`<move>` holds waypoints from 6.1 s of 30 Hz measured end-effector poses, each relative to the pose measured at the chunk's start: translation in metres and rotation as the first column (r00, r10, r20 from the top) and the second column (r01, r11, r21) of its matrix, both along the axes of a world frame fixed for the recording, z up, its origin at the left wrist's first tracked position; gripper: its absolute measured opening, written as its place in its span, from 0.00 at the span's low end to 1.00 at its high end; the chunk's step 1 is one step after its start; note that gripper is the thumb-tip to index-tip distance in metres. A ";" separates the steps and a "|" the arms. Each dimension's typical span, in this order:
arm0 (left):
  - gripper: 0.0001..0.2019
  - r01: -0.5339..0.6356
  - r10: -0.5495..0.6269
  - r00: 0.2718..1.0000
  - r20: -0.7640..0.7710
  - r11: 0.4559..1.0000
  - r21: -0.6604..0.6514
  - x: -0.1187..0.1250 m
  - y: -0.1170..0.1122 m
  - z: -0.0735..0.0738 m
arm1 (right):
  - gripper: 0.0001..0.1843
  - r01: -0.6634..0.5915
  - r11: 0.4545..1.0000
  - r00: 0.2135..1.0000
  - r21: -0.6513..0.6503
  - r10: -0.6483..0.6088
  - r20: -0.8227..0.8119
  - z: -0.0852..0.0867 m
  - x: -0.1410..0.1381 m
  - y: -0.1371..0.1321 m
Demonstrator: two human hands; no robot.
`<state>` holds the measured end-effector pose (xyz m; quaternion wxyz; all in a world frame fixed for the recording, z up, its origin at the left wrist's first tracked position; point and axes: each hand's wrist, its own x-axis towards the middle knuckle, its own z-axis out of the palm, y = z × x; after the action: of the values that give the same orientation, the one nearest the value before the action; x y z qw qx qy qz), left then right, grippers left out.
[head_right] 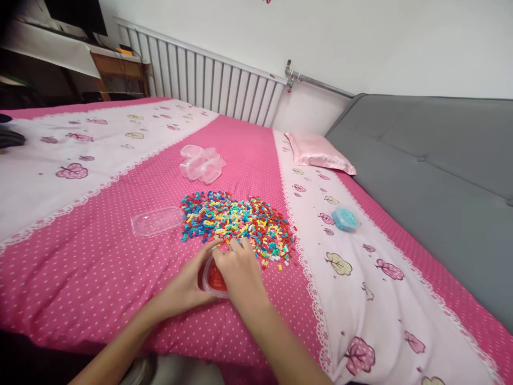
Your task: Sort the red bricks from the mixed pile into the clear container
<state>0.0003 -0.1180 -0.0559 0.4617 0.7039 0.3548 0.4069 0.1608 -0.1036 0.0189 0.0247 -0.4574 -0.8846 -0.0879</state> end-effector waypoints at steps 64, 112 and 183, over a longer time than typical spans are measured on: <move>0.26 -0.308 0.382 0.860 -0.337 0.917 0.254 -0.076 0.000 0.017 | 0.16 0.461 0.885 0.407 0.065 -0.146 -0.902 -0.096 0.086 -0.021; 0.06 -0.219 0.354 0.927 -0.121 0.775 0.593 -0.007 -0.002 0.078 | 0.09 -0.013 0.979 0.585 -0.205 -0.159 -0.795 0.039 0.023 -0.036; 0.45 0.071 0.088 0.861 -0.501 0.954 0.290 -0.042 -0.008 0.017 | 0.16 0.330 0.922 0.870 -0.204 -0.381 -0.314 -0.008 -0.002 -0.030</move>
<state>-0.0416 -0.1257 -0.0389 0.2380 0.8461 0.4014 0.2576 0.1593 -0.1336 0.0108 0.1309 -0.6212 -0.7707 0.0550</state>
